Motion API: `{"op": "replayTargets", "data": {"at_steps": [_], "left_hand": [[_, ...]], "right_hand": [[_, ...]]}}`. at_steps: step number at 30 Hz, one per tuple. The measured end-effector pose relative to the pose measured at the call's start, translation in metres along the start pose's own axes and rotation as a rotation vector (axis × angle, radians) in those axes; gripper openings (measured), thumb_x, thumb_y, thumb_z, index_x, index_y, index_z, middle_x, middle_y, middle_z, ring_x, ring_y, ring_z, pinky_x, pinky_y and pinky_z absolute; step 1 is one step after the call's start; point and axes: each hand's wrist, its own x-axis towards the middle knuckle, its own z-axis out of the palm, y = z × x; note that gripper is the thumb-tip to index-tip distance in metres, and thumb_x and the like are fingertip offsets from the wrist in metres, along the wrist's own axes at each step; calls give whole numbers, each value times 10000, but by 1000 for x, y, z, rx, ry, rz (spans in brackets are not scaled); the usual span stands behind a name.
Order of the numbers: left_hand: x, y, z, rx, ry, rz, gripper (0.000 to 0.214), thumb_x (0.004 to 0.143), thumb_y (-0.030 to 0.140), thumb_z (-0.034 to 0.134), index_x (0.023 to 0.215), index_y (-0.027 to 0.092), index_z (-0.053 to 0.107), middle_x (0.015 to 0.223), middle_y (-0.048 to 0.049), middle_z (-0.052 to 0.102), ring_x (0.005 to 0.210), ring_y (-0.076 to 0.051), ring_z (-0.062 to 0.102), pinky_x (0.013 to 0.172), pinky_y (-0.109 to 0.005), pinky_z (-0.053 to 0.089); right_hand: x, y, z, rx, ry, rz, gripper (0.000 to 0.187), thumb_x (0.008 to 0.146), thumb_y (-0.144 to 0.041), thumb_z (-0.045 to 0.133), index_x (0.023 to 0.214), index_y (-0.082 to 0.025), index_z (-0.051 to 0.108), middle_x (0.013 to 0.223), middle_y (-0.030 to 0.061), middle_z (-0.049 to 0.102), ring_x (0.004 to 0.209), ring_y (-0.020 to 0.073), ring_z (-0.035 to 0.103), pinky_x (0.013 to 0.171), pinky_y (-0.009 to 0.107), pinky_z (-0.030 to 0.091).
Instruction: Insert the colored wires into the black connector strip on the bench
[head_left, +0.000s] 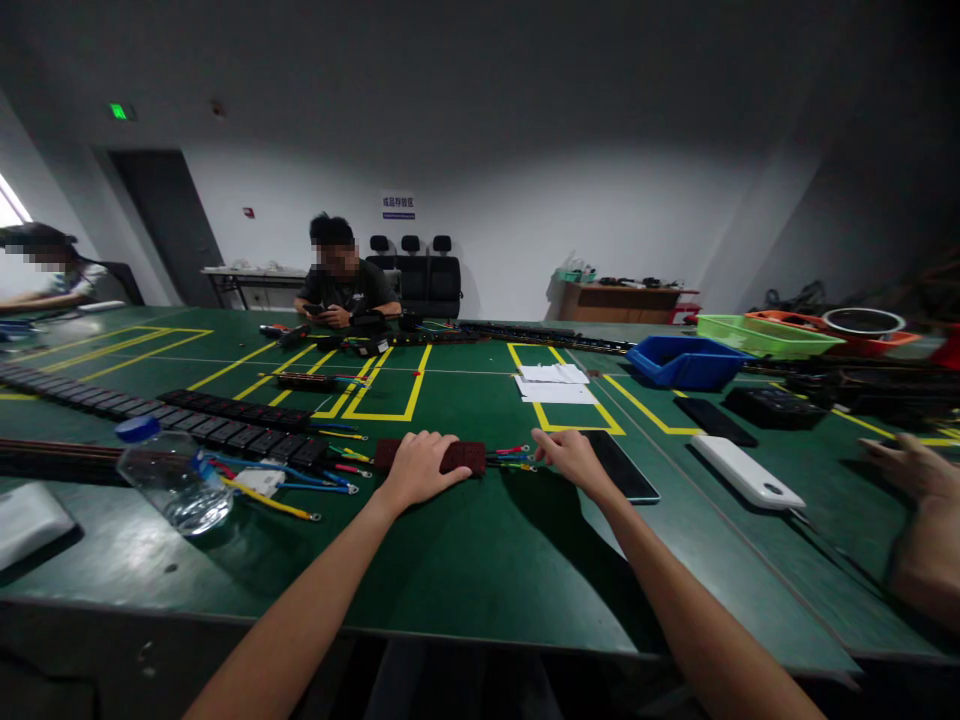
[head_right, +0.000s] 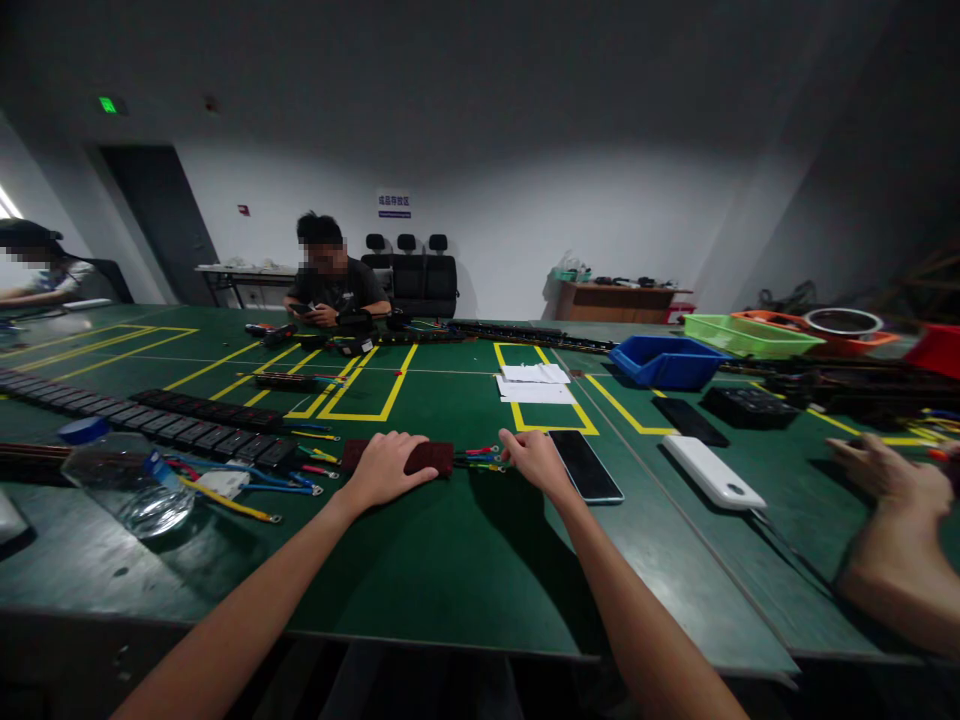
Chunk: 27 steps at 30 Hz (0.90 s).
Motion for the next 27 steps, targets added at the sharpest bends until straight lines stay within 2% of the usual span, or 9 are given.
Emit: {"op": "replayTargets", "data": {"at_steps": [7,10,15,17,19,22,24,27], "left_hand": [[0,0,0,-11,1,-3,655,939,725,479,1302,203,635,1144,-106,711,1032,-287,626,838,-395,416],[0,0,0,-14,-6,-4,656,941,725,474,1308,205,632,1154,-107,710,1041,-288,624,840,-396,417],[0,-1,1,-19,-2,-4,662,943,727,465,1314,203,626,1159,-106,707,1039,-282,624,855,-401,418],[0,-1,1,-23,-3,0,665,944,727,463,1316,201,625,1167,-106,706,1044,-283,624,861,-404,419],[1,-1,0,-25,-9,-1,670,941,732,461,1315,202,628,1169,-108,707,1049,-288,624,861,-406,421],[1,0,-2,-19,-21,-6,676,936,739,459,1313,204,631,1152,-111,710,1040,-295,626,850,-404,423],[1,0,-3,-14,-22,-6,677,940,735,455,1319,201,628,1147,-113,710,1033,-294,628,841,-399,421],[1,0,-3,-4,-17,-2,671,943,731,454,1316,200,627,1146,-115,710,1028,-293,628,835,-393,417]], "right_hand": [[-9,-5,-5,-266,56,87,546,1000,-545,421,781,-225,806,800,108,743,754,226,676,606,275,336],[-8,-4,-2,-231,37,49,563,1000,-540,418,741,-211,795,754,99,733,715,209,664,604,269,342],[-3,-3,0,-11,-7,-90,609,994,-529,399,676,-161,766,621,66,684,602,178,619,604,260,376],[-4,-4,-2,-21,-17,-102,603,989,-536,403,693,-158,768,623,63,682,598,176,609,588,262,364],[-6,-4,-6,-112,-10,-86,537,973,-531,453,745,-171,778,684,65,707,639,181,617,574,265,337],[-8,-3,-10,-208,-29,-69,337,930,-465,579,860,-210,788,845,57,752,757,188,651,589,258,333],[-8,-1,-11,-205,-78,-82,223,905,-394,633,906,-230,784,911,42,759,808,186,662,610,252,352],[-5,5,-9,-177,-137,-160,151,905,-305,640,923,-220,763,935,38,747,830,176,659,653,246,386]]}}
